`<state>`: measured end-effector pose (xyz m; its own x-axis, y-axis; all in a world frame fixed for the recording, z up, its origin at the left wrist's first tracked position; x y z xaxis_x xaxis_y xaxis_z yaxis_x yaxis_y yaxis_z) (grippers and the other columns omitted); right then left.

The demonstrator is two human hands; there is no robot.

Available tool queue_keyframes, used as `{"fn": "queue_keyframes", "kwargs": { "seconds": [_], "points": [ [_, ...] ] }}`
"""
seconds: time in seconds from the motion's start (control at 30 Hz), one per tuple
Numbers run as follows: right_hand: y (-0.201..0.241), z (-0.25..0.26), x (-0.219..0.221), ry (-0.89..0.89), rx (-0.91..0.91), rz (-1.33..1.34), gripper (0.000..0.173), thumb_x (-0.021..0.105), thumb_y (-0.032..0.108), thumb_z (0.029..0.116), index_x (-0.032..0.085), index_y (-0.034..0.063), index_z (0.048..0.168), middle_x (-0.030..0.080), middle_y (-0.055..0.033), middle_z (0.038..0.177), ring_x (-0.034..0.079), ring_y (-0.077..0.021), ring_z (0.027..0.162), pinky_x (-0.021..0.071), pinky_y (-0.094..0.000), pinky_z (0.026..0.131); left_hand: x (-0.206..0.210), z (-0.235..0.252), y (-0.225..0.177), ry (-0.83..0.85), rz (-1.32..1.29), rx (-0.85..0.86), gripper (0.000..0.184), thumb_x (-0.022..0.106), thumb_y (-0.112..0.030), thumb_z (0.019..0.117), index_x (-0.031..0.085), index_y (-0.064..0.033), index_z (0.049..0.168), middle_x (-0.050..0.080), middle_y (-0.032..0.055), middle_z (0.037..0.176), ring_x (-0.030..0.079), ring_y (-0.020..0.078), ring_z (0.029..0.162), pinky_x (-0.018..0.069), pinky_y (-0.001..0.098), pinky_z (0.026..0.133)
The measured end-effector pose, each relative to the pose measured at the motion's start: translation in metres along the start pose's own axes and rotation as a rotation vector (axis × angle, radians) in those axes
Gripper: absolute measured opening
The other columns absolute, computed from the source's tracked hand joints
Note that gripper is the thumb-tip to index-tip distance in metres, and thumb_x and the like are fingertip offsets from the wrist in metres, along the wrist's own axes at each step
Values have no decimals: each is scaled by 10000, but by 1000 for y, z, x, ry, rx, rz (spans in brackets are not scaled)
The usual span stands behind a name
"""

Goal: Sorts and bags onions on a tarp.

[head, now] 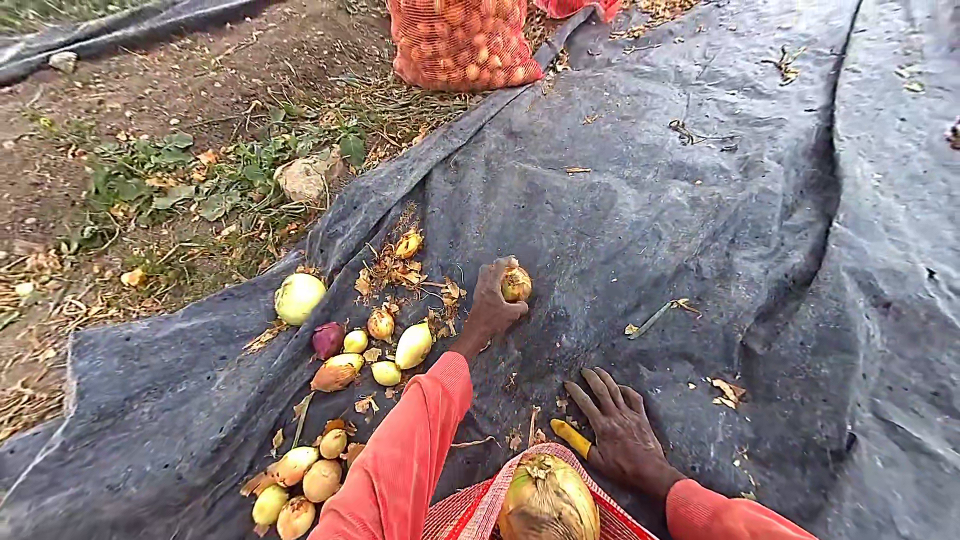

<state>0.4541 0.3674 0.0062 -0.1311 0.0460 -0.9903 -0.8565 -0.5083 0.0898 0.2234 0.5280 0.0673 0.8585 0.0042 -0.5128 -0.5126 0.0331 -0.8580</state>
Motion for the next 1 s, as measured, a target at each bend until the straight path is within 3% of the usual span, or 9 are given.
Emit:
{"fn": "queue_keyframes", "kwargs": {
  "seconds": [0.17, 0.43, 0.5, 0.57, 0.63, 0.7, 0.8, 0.9, 1.0],
  "points": [
    [1, -1, 1, -23, -3, 12, 737, 500, 628, 841, 608, 200, 1431, 525, -215, 1513, 526, -417, 1370, 444, -619, 994, -36, -55, -24, 47, -470, -62, 808, 735, 87, 737, 387, -134, 1432, 578, 130, 1315, 649, 227, 1070, 580, 409, 820],
    [-2, -1, 2, -56, -23, 5, 766, 598, 594, 760, 623, 188, 1409, 549, -230, 1481, 549, -431, 1341, 460, -627, 965, -56, -67, -30, 130, -481, 43, 833, 682, 101, 712, 444, -119, 1479, 522, 131, 1444, 603, 244, 1194, 555, 431, 918],
    [-3, -2, 4, -76, -35, 5, 760, 557, 604, 774, 625, 182, 1403, 549, -235, 1479, 552, -439, 1333, 454, -631, 957, -53, -71, -24, 119, -413, -53, 797, 698, 53, 728, 478, -123, 1473, 550, 149, 1406, 609, 260, 1169, 552, 451, 908],
    [-1, -1, 5, -112, -47, 14, 746, 520, 612, 788, 645, 173, 1378, 566, -240, 1456, 561, -448, 1317, 455, -633, 939, -49, -78, -14, 90, -296, -218, 768, 767, 4, 782, 479, -124, 1482, 553, 222, 1360, 598, 359, 1147, 534, 533, 878],
    [0, -2, 6, -141, -47, 14, 745, 446, 644, 818, 656, 183, 1364, 585, -234, 1431, 561, -442, 1312, 453, -623, 930, -38, -83, 11, 81, -254, -367, 767, 800, -116, 818, 441, -146, 1495, 561, 253, 1320, 627, 392, 1052, 559, 538, 790],
    [-1, -2, 7, -151, -42, 7, 767, 352, 701, 875, 657, 196, 1365, 586, -228, 1434, 551, -430, 1325, 443, -613, 945, -29, -81, 32, 52, -297, -494, 757, 817, -176, 839, 413, -104, 1476, 584, 259, 1249, 653, 363, 939, 571, 504, 746],
    [-2, -2, 7, -163, -45, -1, 758, 371, 688, 860, 658, 198, 1362, 585, -232, 1433, 554, -432, 1323, 447, -613, 940, -27, -74, 40, 19, -337, -620, 823, 830, -198, 848, 367, -55, 1513, 601, 259, 1179, 646, 319, 883, 558, 458, 763],
    [-4, -4, 8, -159, -44, -3, 762, 358, 708, 885, 652, 201, 1372, 576, -228, 1445, 541, -424, 1340, 434, -611, 965, -27, -70, 36, 4, -378, -650, 833, 827, -197, 864, 346, -53, 1528, 607, 251, 1174, 640, 286, 852, 552, 426, 754],
    [-5, -4, 9, -162, -44, -8, 756, 356, 703, 885, 647, 202, 1371, 572, -230, 1449, 541, -419, 1338, 431, -601, 961, -23, -68, 34, -4, -454, -622, 714, 818, -165, 871, 419, -71, 1455, 611, 202, 1088, 618, 230, 754, 542, 368, 674]
  ]
}}
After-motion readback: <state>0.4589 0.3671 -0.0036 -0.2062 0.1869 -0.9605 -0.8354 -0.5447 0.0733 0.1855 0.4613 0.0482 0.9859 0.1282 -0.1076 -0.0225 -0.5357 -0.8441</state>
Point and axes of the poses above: each hand's wrist, its own z-axis towards the middle knuckle, its own x-axis out of the palm, y = z × x, the point moved 5 cm from there along z, towards the middle knuckle
